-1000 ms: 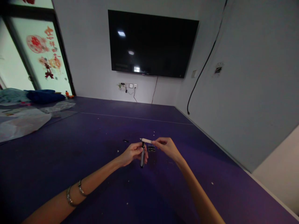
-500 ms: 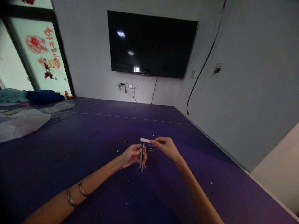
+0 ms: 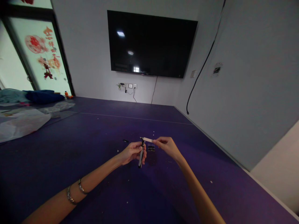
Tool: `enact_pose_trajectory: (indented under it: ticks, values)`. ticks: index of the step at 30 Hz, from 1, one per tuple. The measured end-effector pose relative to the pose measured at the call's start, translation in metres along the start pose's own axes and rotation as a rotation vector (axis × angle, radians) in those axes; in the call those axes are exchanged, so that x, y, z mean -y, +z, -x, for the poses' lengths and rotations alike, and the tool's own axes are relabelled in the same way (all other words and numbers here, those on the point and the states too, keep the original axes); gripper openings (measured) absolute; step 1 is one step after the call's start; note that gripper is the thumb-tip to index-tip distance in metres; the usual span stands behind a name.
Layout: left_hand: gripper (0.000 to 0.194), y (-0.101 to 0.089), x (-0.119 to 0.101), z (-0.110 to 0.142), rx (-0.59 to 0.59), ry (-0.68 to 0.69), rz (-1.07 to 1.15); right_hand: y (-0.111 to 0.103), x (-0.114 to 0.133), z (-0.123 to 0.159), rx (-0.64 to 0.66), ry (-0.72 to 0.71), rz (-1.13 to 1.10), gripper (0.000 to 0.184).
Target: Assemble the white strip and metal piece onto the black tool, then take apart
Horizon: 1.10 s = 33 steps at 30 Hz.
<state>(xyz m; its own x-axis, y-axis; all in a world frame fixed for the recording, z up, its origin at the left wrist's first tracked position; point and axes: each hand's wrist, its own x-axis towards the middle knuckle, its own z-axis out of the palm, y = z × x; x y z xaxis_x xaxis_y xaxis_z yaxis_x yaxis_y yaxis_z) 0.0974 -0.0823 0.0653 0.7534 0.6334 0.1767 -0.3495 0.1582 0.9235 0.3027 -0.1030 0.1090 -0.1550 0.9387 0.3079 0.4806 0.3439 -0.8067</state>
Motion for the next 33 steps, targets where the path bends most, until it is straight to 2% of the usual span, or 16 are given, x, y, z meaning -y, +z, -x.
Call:
enact_pose_trajectory:
  ticks: [7,12,16,19,23,27,31,33]
  values:
    - [0.016,-0.003,0.005,0.001,0.012,-0.016,0.008,-0.008,-0.015,-0.001,0.049,-0.007,0.063,0.037]
    - [0.017,-0.002,-0.004,0.002,0.023,0.011,-0.04,-0.015,-0.022,-0.002,-0.013,0.009,0.113,0.038]
    - [0.018,-0.006,-0.002,-0.001,-0.082,0.066,-0.285,-0.018,-0.007,0.0,-0.051,0.012,0.1,0.039]
    - [0.019,-0.011,0.001,-0.002,-0.2,0.229,-0.646,-0.016,0.012,0.004,-0.044,-0.021,0.117,0.039]
    - [0.017,-0.018,0.001,0.0,-0.251,0.422,-1.057,-0.01,0.031,0.01,-0.036,-0.051,0.179,0.039]
    - [0.019,-0.021,0.0,0.001,-0.249,0.508,-1.196,-0.002,0.039,0.014,-0.038,-0.074,0.245,0.037]
    - [0.025,-0.023,-0.001,0.003,-0.264,0.51,-1.193,0.001,0.042,0.016,0.064,-0.1,0.231,0.034]
    - [0.025,-0.023,-0.002,0.003,-0.275,0.493,-1.161,0.0,0.041,0.016,0.015,-0.095,0.212,0.035]
